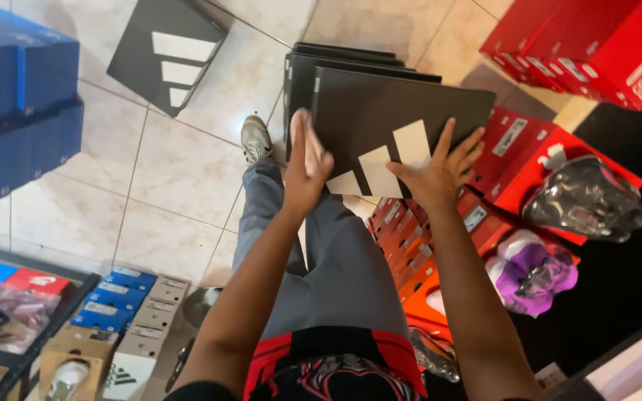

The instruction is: The person wipes the exterior and interior of black Adidas shoe boxes with a cloth, opening and closing each box, then stacks them on the floor.

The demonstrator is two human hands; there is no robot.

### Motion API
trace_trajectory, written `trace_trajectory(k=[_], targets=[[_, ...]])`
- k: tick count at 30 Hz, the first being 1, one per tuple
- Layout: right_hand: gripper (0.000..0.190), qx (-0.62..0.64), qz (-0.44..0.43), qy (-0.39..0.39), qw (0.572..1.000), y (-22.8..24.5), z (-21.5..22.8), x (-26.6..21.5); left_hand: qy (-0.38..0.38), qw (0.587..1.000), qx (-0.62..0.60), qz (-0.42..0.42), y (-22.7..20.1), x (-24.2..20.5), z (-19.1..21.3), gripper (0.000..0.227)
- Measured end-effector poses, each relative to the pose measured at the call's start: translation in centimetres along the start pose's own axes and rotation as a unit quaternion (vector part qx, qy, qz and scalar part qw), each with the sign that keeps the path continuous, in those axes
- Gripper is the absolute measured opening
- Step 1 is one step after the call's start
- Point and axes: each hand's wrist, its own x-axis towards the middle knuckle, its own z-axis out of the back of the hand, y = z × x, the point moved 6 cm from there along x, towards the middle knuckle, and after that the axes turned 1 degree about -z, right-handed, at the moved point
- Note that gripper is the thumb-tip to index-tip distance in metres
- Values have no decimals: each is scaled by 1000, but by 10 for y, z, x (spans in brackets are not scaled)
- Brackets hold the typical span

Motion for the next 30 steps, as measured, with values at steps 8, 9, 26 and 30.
trace_trajectory(k=[8,9,26,30], targets=[[147,-27,8,-38,999,4,-2,0,15,997,-68,33,-2,66,-8,72],[149,-17,1,-39,999,4,-4,0,33,997,-53,47,-33,54,-2,66],[58,351,36,99,930,13,85,-20,-137,951,2,277,-11,-57,101,57],[36,381,52,119,915,25,153,-14,-197,939,-102,263,-61,-48,111,32]])
